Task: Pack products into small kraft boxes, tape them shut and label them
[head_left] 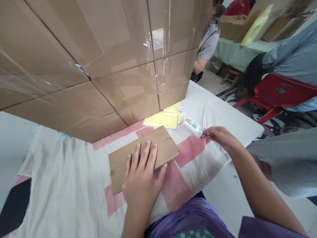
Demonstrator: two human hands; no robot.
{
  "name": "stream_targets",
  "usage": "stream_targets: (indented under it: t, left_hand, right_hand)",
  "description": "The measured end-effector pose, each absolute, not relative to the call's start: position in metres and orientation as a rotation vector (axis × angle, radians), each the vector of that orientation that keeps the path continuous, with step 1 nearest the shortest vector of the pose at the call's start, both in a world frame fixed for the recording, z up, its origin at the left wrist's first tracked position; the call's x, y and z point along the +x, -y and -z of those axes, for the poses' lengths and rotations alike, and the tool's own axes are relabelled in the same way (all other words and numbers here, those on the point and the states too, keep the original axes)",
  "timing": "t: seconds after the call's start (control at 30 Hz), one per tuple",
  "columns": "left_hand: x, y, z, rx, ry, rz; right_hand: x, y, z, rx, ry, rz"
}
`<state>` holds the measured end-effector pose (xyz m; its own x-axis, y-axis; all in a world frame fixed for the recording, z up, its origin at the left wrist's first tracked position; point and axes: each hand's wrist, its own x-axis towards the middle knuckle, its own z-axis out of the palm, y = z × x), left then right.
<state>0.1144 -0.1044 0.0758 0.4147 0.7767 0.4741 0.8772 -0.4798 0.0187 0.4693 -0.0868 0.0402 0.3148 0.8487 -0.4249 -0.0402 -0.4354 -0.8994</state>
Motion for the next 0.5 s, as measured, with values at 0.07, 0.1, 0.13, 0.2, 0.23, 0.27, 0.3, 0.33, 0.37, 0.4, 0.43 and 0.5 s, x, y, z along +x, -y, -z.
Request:
stream_targets:
  t: [0.07, 0.1, 0.13, 0.2, 0.23, 0.27, 0.3, 0.33, 0.37, 0.4, 0.43, 0.5]
  left_hand:
    - [0.115, 0.104, -0.075, -2.43, 1.446, 0.637]
    - [0.115, 0.104, -0.075, -2.427, 1.444, 0.641]
    - [0.115, 0.104, -0.076, -2.423, 1.441, 0.646]
    - [0.115, 0.104, -0.077, -2.42, 1.437, 0.652]
    - [0.115, 0.104, -0.077, -2.423, 1.437, 0.65]
    - [0.115, 0.103, -0.077, -2.426, 1.439, 0.646]
    - [0.115, 0.103, -0.078, -2.43, 1.44, 0.643]
    - [0.115, 0.103, -0.078, -2.433, 1.441, 0.638]
    - [0.115, 0.103, -0.078, -2.434, 1.443, 0.636]
    - [0.115, 0.103, -0.078, -2.432, 1.444, 0.638]
    - [0.115, 0.103, -0.078, -2.43, 1.443, 0.641]
    - [0.115, 0.104, -0.078, -2.427, 1.442, 0.643]
  right_hand:
    - [0.469, 0.087, -0.036, -1.668, 0.736, -1.238]
    - [0.469, 0.088, -0.034, -1.655, 0.734, -1.23]
    - [0.468, 0.088, -0.032, -1.641, 0.732, -1.222]
    - [0.468, 0.089, -0.028, -1.613, 0.729, -1.212]
    - [0.468, 0.089, -0.026, -1.6, 0.727, -1.209]
    - [0.468, 0.089, -0.025, -1.588, 0.726, -1.209]
    - [0.468, 0.089, -0.024, -1.578, 0.724, -1.211]
    - [0.468, 0.089, -0.022, -1.569, 0.721, -1.213]
    - [0.468, 0.089, -0.021, -1.561, 0.718, -1.216]
    - [0.469, 0.089, -0.02, -1.553, 0.715, -1.218]
    - [0.469, 0.088, -0.018, -1.546, 0.712, -1.221]
    - [0.47, 0.088, -0.014, -1.53, 0.71, -1.225]
